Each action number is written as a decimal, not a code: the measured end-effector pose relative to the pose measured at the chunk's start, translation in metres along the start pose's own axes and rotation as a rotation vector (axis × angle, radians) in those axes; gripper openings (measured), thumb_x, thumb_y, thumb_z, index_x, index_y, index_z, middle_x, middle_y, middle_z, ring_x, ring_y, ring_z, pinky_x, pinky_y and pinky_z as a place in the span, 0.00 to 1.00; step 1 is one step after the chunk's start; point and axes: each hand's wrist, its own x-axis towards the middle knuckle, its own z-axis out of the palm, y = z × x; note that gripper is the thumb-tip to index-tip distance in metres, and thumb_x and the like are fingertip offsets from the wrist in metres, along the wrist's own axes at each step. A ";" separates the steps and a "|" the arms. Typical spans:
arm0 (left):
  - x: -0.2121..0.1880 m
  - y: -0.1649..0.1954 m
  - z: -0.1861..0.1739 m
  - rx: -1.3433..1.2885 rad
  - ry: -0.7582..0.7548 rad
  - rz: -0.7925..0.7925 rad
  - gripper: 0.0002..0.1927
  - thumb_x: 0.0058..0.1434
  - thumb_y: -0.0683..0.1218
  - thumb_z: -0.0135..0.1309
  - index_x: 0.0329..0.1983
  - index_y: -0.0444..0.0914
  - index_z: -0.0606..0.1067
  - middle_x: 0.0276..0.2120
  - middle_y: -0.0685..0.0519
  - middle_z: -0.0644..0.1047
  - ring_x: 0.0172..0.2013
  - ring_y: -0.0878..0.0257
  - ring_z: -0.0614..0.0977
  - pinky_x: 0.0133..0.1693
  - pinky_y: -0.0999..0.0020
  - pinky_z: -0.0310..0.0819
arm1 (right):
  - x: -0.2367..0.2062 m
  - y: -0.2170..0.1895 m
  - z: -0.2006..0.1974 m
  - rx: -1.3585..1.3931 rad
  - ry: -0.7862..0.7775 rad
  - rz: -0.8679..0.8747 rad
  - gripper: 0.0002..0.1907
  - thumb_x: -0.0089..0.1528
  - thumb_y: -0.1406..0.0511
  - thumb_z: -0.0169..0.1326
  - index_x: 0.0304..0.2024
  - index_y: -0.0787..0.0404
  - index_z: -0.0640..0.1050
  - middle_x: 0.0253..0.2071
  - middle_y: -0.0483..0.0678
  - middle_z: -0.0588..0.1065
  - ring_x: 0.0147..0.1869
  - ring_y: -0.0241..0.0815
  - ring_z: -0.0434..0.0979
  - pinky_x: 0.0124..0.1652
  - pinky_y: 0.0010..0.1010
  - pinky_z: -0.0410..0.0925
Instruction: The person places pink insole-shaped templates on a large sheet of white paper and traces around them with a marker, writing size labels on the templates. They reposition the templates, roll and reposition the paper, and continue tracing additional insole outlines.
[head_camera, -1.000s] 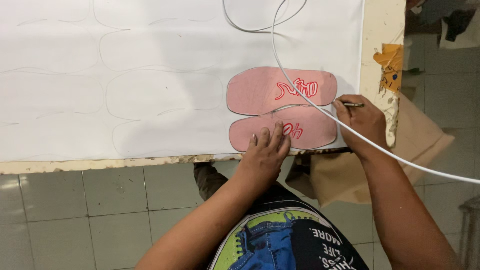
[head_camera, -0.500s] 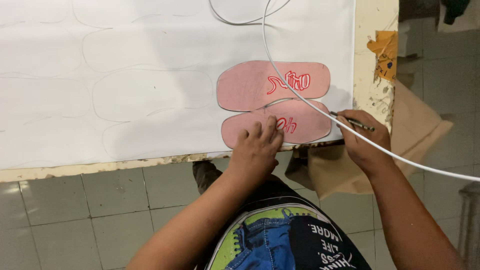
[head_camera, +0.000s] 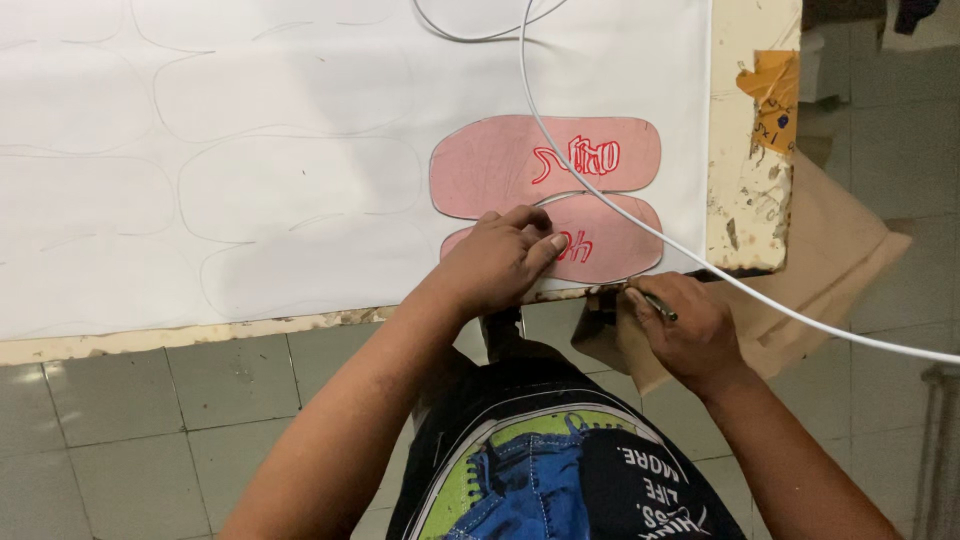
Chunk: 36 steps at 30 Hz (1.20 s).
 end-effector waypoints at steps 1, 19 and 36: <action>0.002 -0.002 -0.001 -0.014 -0.024 -0.018 0.29 0.71 0.60 0.37 0.43 0.37 0.83 0.58 0.49 0.76 0.56 0.45 0.72 0.61 0.55 0.63 | 0.003 -0.004 0.002 0.009 -0.002 -0.006 0.07 0.62 0.69 0.60 0.42 0.64 0.77 0.38 0.52 0.79 0.42 0.52 0.81 0.42 0.39 0.73; 0.031 -0.037 -0.010 -0.580 -0.370 -0.309 0.40 0.76 0.64 0.34 0.52 0.20 0.76 0.49 0.23 0.75 0.39 0.39 0.71 0.51 0.55 0.74 | 0.059 -0.078 0.090 0.276 -0.215 -0.413 0.12 0.60 0.69 0.57 0.47 0.63 0.78 0.39 0.55 0.77 0.42 0.55 0.77 0.44 0.44 0.71; 0.001 -0.046 -0.006 -0.246 -0.082 0.036 0.23 0.67 0.53 0.45 0.59 0.38 0.76 0.60 0.46 0.78 0.59 0.53 0.78 0.63 0.61 0.68 | 0.056 -0.063 0.043 0.517 0.032 -0.202 0.03 0.63 0.71 0.57 0.36 0.61 0.75 0.30 0.51 0.75 0.33 0.46 0.77 0.36 0.36 0.71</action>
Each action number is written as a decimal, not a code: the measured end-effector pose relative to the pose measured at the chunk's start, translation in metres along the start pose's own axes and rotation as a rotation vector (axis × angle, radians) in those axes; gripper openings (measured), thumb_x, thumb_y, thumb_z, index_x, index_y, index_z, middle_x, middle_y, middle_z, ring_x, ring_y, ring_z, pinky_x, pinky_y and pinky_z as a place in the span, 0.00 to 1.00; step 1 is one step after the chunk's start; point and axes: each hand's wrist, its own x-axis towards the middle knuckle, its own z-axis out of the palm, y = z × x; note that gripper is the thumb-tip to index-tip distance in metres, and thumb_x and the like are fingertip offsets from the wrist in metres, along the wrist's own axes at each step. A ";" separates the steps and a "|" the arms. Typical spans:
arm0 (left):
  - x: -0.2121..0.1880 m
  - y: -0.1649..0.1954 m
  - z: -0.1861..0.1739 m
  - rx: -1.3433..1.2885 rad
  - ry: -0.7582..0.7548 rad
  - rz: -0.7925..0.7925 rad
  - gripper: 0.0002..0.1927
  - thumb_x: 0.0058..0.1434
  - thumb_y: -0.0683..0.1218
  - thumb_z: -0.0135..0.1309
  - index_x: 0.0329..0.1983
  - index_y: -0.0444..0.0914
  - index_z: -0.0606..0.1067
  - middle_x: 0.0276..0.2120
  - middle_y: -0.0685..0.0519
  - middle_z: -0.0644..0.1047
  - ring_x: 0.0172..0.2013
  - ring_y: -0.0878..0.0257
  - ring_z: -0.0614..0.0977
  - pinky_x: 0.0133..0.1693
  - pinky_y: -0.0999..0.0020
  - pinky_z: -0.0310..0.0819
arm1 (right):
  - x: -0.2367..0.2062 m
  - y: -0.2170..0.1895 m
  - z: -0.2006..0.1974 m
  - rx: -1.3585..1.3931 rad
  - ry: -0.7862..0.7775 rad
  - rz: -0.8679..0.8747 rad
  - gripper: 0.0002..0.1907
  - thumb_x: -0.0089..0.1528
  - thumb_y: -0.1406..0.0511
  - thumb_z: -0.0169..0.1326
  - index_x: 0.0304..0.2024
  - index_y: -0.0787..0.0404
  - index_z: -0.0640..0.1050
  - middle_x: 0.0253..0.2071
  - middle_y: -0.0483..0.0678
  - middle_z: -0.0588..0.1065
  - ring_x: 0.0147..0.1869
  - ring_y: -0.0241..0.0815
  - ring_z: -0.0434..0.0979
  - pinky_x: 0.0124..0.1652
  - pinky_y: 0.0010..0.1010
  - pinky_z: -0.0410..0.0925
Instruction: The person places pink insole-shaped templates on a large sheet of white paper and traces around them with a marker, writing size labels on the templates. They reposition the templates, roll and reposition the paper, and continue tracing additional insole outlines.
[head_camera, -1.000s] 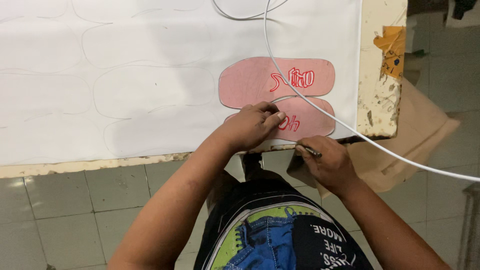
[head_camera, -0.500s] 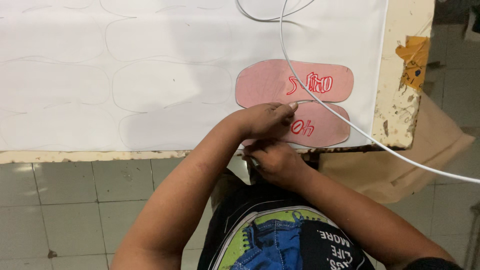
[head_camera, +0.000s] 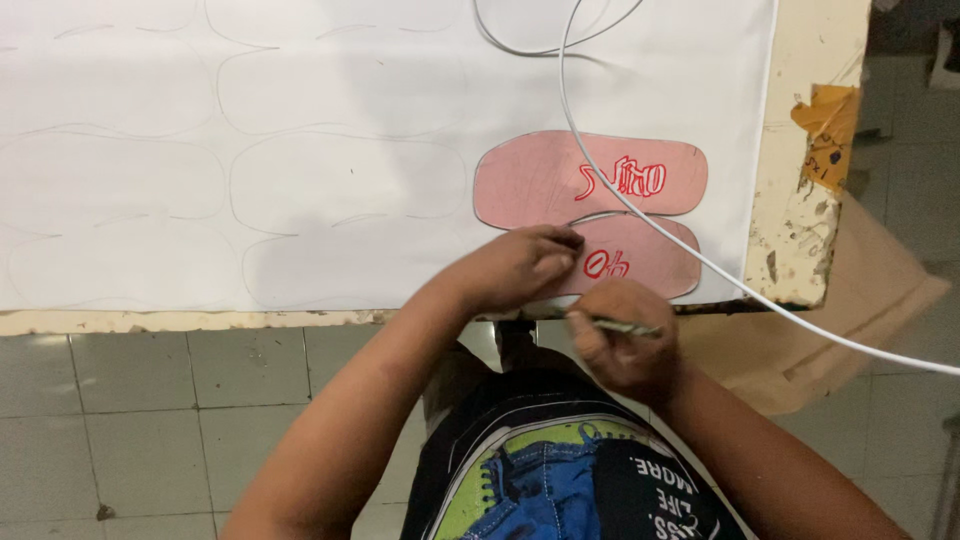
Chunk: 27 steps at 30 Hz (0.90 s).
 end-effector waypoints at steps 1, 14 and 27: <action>-0.012 0.001 0.009 0.142 0.076 0.103 0.20 0.65 0.50 0.49 0.57 0.39 0.78 0.62 0.47 0.76 0.60 0.52 0.77 0.63 0.60 0.68 | 0.001 0.006 -0.009 -0.052 0.091 0.063 0.03 0.66 0.71 0.55 0.37 0.63 0.75 0.31 0.50 0.75 0.34 0.43 0.76 0.36 0.32 0.70; -0.042 0.016 0.031 0.483 0.372 0.265 0.23 0.55 0.45 0.58 0.56 0.44 0.78 0.63 0.55 0.73 0.54 0.55 0.77 0.57 0.60 0.70 | 0.043 0.054 -0.020 -0.062 0.009 0.492 0.10 0.70 0.63 0.53 0.44 0.65 0.79 0.31 0.48 0.79 0.34 0.36 0.79 0.37 0.28 0.71; -0.037 0.022 0.031 0.460 0.394 0.239 0.19 0.56 0.45 0.59 0.53 0.44 0.80 0.62 0.55 0.75 0.53 0.53 0.78 0.57 0.60 0.71 | 0.049 0.043 -0.040 -0.268 0.005 0.066 0.05 0.64 0.70 0.60 0.42 0.66 0.79 0.37 0.53 0.79 0.37 0.49 0.81 0.38 0.34 0.73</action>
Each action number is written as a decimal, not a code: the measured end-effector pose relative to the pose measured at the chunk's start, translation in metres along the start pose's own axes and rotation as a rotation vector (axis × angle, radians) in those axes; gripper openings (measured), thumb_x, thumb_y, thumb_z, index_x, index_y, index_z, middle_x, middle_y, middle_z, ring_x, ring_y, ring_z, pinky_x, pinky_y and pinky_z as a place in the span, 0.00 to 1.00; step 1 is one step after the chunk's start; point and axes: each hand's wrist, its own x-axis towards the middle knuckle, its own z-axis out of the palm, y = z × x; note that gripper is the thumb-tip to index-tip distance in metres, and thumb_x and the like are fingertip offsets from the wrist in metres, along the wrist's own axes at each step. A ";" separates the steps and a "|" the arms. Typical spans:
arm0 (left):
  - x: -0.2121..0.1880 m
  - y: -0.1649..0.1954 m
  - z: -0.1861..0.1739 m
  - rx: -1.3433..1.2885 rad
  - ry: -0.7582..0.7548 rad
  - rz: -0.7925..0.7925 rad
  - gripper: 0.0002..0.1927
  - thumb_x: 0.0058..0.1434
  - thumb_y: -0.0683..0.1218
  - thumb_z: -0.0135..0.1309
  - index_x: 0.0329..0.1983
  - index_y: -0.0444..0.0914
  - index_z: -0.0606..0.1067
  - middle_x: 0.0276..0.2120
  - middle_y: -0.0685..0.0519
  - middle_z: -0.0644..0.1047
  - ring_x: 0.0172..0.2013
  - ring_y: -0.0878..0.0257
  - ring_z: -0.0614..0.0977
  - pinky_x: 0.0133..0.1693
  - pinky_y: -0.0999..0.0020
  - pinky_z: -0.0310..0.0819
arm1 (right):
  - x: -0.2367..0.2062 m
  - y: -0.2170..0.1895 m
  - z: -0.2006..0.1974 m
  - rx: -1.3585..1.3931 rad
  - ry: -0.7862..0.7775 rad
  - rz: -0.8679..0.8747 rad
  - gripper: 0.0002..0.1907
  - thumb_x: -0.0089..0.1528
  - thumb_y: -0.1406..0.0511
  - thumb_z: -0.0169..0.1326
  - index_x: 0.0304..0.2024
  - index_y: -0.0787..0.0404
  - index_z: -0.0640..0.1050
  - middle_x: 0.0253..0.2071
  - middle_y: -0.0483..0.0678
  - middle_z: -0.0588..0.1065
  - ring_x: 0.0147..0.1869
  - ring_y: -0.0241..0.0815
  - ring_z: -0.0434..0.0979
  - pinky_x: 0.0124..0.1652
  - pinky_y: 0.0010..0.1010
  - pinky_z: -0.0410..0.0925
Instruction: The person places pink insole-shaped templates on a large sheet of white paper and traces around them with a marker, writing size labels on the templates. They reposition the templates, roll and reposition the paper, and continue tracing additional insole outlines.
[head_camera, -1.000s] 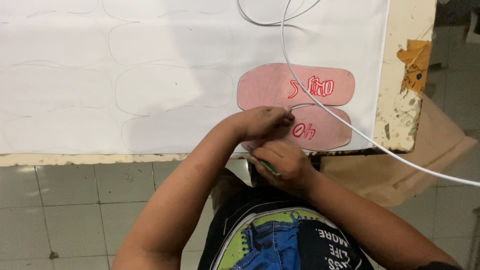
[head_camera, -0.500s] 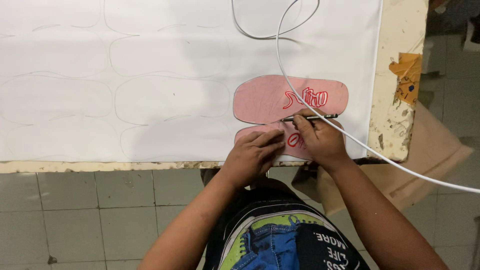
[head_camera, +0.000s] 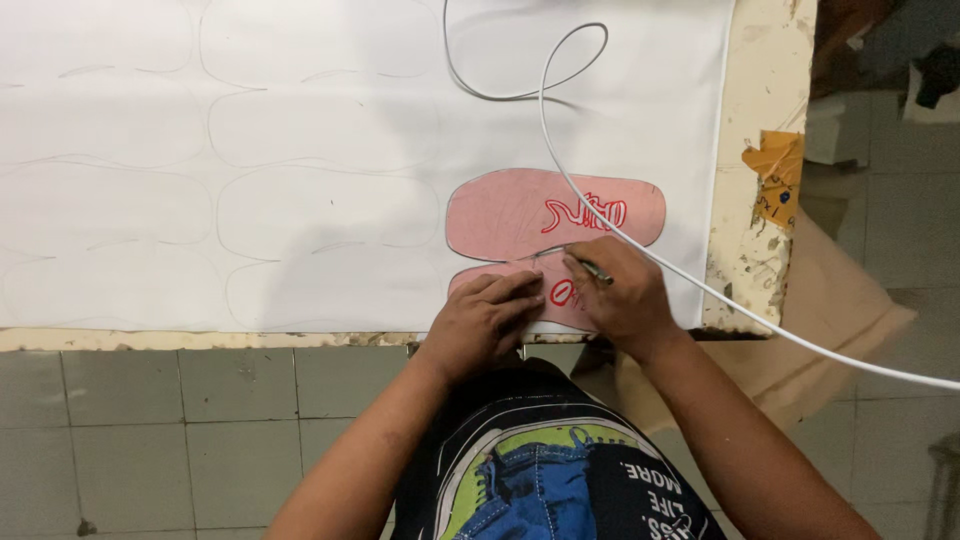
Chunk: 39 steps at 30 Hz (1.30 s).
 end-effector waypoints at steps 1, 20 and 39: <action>0.000 0.000 0.000 0.005 -0.002 -0.004 0.19 0.56 0.46 0.59 0.52 0.44 0.80 0.61 0.55 0.75 0.53 0.53 0.78 0.57 0.60 0.71 | 0.001 -0.002 0.007 0.037 -0.014 -0.005 0.05 0.64 0.70 0.60 0.41 0.65 0.79 0.37 0.52 0.79 0.36 0.49 0.81 0.37 0.35 0.72; 0.007 -0.040 -0.052 0.182 -0.198 0.144 0.27 0.61 0.58 0.54 0.65 0.53 0.74 0.70 0.55 0.66 0.62 0.57 0.70 0.62 0.56 0.57 | -0.053 0.058 -0.039 0.366 -0.120 1.238 0.17 0.61 0.62 0.61 0.47 0.68 0.82 0.33 0.48 0.77 0.31 0.36 0.71 0.33 0.30 0.66; 0.126 -0.140 -0.128 0.216 0.194 -0.307 0.31 0.62 0.50 0.61 0.67 0.37 0.69 0.67 0.51 0.68 0.66 0.53 0.66 0.65 0.53 0.55 | 0.186 0.106 -0.029 0.411 0.490 0.730 0.09 0.69 0.63 0.61 0.45 0.63 0.78 0.31 0.41 0.76 0.23 0.26 0.69 0.23 0.20 0.63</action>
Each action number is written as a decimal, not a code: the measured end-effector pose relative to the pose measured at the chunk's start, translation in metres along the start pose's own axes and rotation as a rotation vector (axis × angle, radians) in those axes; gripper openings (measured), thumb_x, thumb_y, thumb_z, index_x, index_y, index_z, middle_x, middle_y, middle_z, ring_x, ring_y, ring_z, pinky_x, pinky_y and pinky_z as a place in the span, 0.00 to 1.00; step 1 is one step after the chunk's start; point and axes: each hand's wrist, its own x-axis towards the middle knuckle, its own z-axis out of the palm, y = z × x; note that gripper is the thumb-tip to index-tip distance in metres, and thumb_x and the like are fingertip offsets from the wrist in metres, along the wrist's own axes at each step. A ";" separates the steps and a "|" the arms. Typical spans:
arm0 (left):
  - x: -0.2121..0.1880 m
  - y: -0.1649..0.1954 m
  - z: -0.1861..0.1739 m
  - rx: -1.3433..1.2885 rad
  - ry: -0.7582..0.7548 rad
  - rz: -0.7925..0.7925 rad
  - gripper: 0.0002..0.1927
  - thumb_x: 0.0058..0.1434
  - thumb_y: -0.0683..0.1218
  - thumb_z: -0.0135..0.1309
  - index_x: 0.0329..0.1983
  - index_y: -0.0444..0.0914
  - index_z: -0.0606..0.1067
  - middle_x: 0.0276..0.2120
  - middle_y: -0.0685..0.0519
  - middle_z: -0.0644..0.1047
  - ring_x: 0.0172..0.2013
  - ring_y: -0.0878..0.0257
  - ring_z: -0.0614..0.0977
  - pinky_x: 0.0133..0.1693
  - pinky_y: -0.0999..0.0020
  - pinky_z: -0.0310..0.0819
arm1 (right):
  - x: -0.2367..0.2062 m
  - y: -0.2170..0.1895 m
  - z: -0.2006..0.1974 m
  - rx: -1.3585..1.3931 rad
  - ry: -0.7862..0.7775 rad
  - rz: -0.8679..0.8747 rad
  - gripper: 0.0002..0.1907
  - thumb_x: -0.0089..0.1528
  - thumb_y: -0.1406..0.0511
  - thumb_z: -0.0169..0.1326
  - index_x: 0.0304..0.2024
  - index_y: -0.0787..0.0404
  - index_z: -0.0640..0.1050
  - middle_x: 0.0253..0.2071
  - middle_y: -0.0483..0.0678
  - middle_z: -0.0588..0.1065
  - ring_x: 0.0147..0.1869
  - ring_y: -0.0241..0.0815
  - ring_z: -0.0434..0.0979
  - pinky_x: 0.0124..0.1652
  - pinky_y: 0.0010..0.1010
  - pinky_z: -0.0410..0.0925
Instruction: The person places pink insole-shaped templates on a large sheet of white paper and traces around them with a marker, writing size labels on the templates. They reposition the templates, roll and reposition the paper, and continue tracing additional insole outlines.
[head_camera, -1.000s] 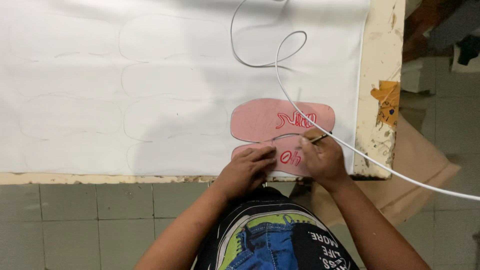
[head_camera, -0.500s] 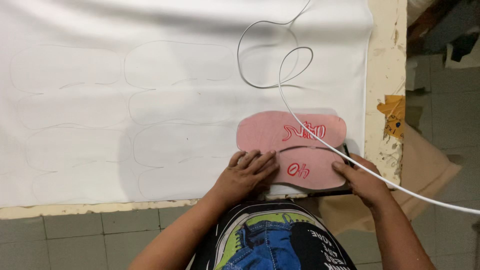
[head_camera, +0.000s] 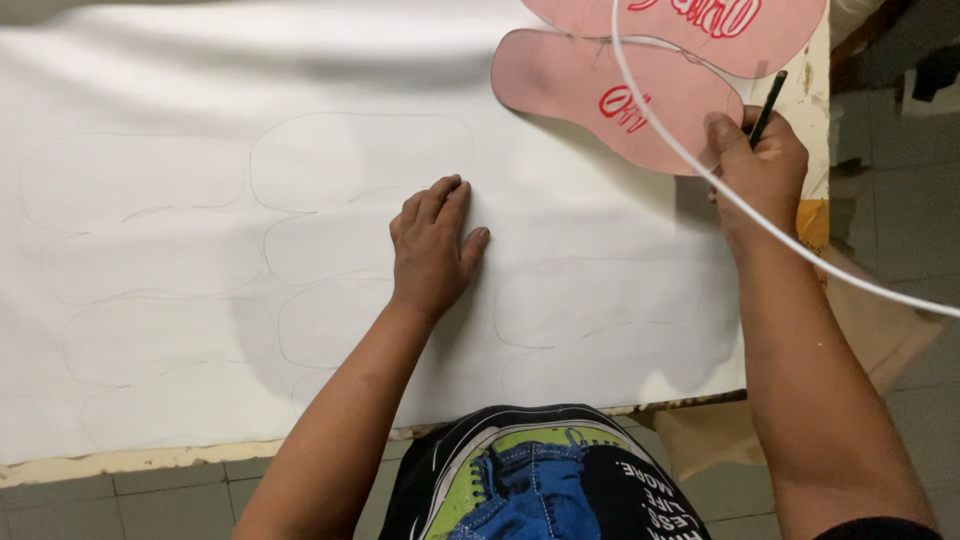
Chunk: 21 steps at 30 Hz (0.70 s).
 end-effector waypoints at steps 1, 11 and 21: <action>0.003 -0.001 -0.001 -0.027 -0.005 -0.025 0.32 0.61 0.50 0.62 0.67 0.37 0.70 0.67 0.52 0.68 0.65 0.53 0.66 0.65 0.53 0.55 | 0.002 0.000 -0.001 0.080 -0.037 -0.011 0.09 0.69 0.64 0.61 0.46 0.63 0.78 0.33 0.41 0.78 0.24 0.26 0.69 0.24 0.20 0.64; -0.001 0.008 0.007 -0.018 0.001 0.033 0.27 0.56 0.53 0.65 0.59 0.46 0.77 0.69 0.46 0.64 0.69 0.45 0.60 0.66 0.46 0.50 | -0.020 0.018 -0.026 -0.444 -0.143 0.235 0.16 0.66 0.62 0.60 0.52 0.64 0.81 0.36 0.42 0.78 0.37 0.30 0.75 0.39 0.22 0.69; -0.005 0.011 0.002 -0.088 -0.064 0.018 0.28 0.55 0.51 0.67 0.60 0.45 0.77 0.70 0.48 0.64 0.72 0.45 0.57 0.69 0.47 0.48 | -0.038 0.003 -0.037 -0.529 -0.183 0.401 0.14 0.60 0.61 0.63 0.45 0.61 0.82 0.31 0.45 0.76 0.32 0.35 0.72 0.34 0.28 0.66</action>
